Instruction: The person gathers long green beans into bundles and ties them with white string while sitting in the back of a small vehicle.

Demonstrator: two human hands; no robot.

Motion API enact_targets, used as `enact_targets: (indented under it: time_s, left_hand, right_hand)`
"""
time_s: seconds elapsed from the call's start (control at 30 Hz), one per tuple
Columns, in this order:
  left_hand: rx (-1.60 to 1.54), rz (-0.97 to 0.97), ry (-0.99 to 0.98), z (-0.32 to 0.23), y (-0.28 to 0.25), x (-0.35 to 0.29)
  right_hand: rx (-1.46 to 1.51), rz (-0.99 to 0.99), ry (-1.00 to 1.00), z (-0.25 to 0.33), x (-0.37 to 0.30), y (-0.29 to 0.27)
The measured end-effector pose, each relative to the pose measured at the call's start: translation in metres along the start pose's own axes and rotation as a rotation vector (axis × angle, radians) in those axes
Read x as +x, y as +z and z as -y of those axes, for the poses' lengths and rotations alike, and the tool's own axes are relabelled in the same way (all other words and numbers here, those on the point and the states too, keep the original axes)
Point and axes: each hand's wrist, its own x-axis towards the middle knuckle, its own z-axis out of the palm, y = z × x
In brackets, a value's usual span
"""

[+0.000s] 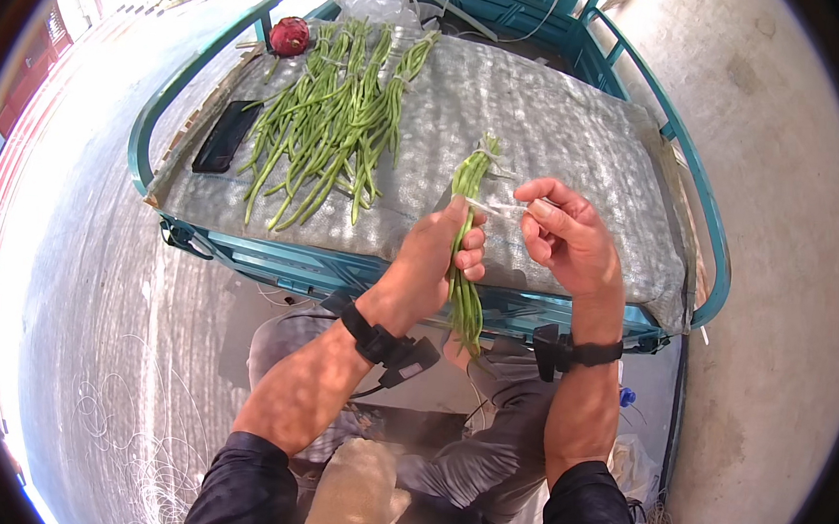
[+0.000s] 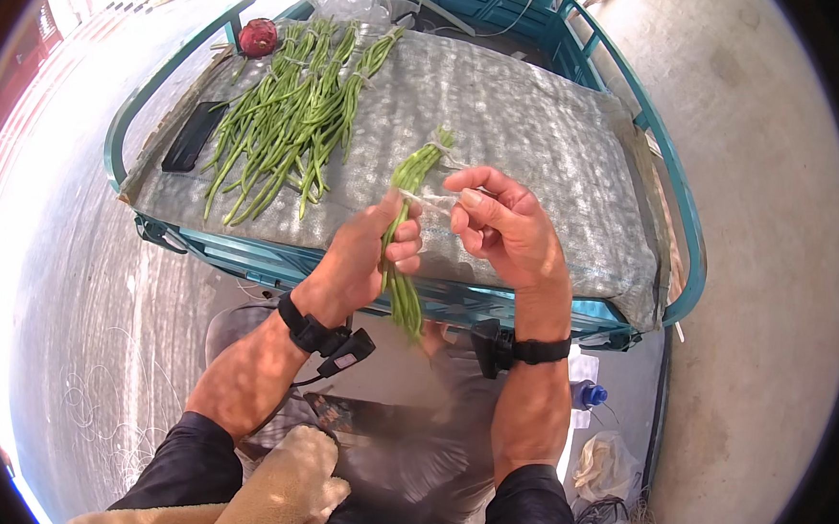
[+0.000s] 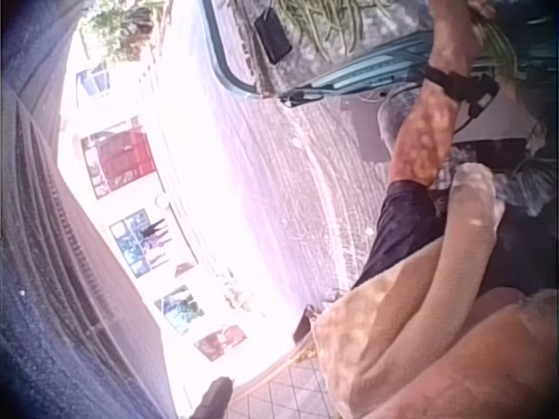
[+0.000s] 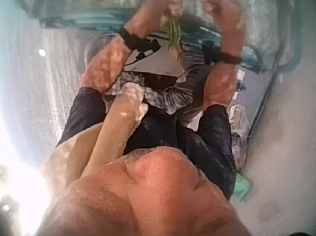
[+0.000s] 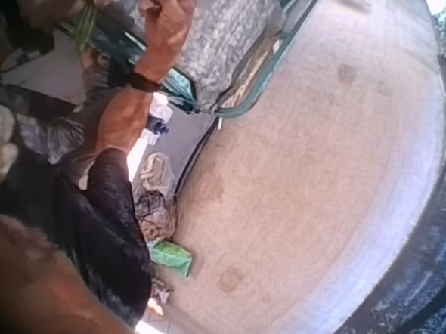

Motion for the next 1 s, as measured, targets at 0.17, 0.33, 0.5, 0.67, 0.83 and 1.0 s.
enact_targets:
  time_s: [0.17,0.33,0.5,0.67,0.83,1.0]
  left_hand:
    - [-0.076,0.153,0.043,-0.01,-0.007,-0.004]
    - [-0.271,0.266,0.028,-0.011,-0.009,0.0]
    - [-0.396,0.362,-0.03,-0.009,0.0,-0.002]
    - [-0.495,0.511,-0.064,0.004,0.012,-0.008]
    - [-0.41,0.476,-0.073,0.012,0.031,-0.009]
    - [-0.304,0.394,-0.097,0.014,0.037,-0.014]
  right_hand:
    - [-0.001,-0.141,0.098,-0.024,0.014,-0.015]
    - [0.144,-0.111,0.173,-0.044,0.028,-0.012]
    - [0.38,-0.073,0.163,-0.059,0.038,-0.006]
    - [0.426,0.229,0.311,-0.055,0.03,-0.006]
    - [0.235,0.163,0.031,-0.066,-0.004,0.016]
    - [0.283,0.197,0.065,-0.084,0.008,0.006]
